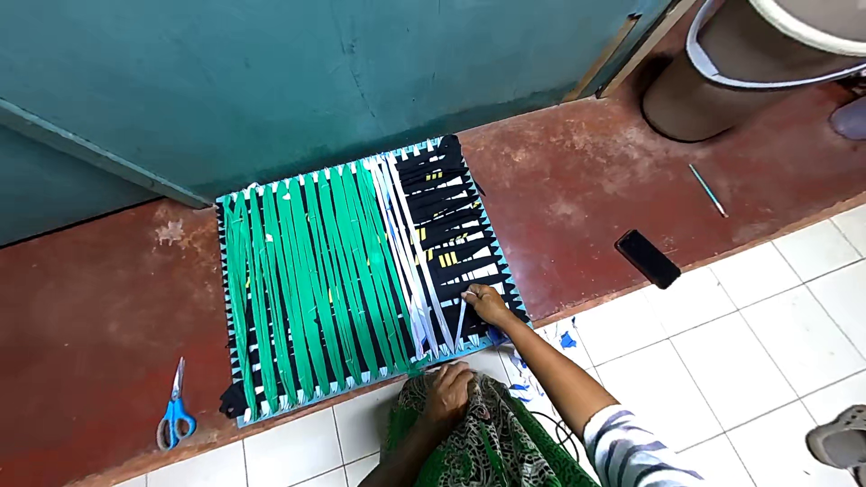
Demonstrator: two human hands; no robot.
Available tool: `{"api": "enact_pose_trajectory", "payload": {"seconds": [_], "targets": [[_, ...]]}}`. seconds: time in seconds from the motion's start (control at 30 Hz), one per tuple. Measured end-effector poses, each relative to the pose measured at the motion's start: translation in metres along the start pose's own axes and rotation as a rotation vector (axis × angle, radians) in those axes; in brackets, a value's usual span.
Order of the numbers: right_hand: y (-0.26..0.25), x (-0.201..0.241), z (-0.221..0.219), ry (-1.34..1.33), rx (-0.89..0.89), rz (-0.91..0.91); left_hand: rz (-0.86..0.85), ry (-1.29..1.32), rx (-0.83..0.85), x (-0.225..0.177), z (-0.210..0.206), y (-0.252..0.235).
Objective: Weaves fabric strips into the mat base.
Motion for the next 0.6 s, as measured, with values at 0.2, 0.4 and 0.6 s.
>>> {"api": "enact_pose_trajectory", "payload": {"seconds": [0.2,0.4,0.6], "targets": [[0.005,0.027,0.032,-0.084,0.247,0.080,0.639,0.260,0.214,0.016,0.007,-0.113],[0.014,0.025,0.064,0.049,0.383,0.139,0.508,0.307,0.560,0.031,-0.019,-0.163],[0.029,-0.036,0.074,0.291,0.448,-0.056,0.125,-0.130,0.558,0.042,-0.038,-0.150]]}}
Point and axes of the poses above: each hand's wrist, its own y-axis away from the middle knuckle, its own z-axis out of the back of the hand, x = y × z, the point moved 3 cm from there along -y, towards the middle knuckle, and after that the axes turned 14 degrees about -x, right-handed, at the moved point
